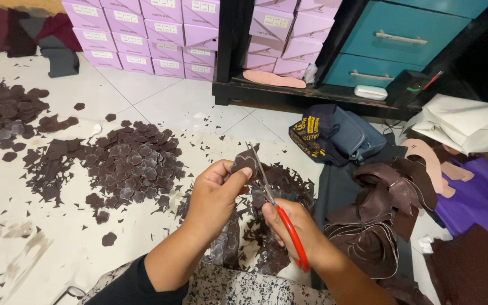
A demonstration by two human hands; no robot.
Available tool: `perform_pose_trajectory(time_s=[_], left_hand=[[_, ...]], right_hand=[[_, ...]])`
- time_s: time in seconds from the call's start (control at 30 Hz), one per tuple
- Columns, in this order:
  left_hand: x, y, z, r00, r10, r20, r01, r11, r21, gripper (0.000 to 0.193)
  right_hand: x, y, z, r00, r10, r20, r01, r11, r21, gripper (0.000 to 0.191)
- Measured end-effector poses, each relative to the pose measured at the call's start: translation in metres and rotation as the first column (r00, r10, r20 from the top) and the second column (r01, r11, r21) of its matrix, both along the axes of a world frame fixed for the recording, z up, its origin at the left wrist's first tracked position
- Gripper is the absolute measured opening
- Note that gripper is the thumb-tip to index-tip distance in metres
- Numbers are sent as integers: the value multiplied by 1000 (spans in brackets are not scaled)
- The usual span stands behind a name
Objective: The person sits on the floor and uses red-handled scissors to cut flower-shaped pieces from a dark brown sheet. The cut shapes accumulate in a pile on the floor as the person continues cutting along the pre-drawn outlines.
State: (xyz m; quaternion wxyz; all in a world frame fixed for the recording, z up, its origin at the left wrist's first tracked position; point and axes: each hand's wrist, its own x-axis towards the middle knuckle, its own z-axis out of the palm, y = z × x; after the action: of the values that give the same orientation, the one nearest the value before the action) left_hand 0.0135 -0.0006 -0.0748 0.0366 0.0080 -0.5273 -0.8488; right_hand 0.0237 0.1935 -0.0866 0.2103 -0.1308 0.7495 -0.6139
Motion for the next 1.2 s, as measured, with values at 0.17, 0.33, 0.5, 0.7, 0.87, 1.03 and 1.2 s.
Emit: perform_pose_trajectory(time_s=[0.17,0.33,0.5,0.7,0.87,1.03,1.2], left_hand=[[3,0,4,1000,-2,26,1,999,36,11],[6,-1,6,999,-11,48,9,999,50,13],[5,0,5,996,4,88,-6,1000,24,13],[5,2,5,995,27,99,-32,999,44,12],[6,2,8,998,26,59,-31,997,76,11],[7,2,11,997,33,70,-36,998,46,12],[10,3,12,994,48,101,-48,999,-2,15]], right_hand=[[-2,3,0,1000,14,-16,-14,999,51,47],[0,4,-1,995,96,-30,-94,993,67,48],[2,3,-2,990,138,-8,-137,990,34,49],[3,2,0,996,84,43,-83,996,-13,49],[5,0,2,997,57,59,-57,998,-5,50],[4,2,2,997,71,34,-72,996,45,49],[3,7,0,993,102,-57,-94,986,136,46]])
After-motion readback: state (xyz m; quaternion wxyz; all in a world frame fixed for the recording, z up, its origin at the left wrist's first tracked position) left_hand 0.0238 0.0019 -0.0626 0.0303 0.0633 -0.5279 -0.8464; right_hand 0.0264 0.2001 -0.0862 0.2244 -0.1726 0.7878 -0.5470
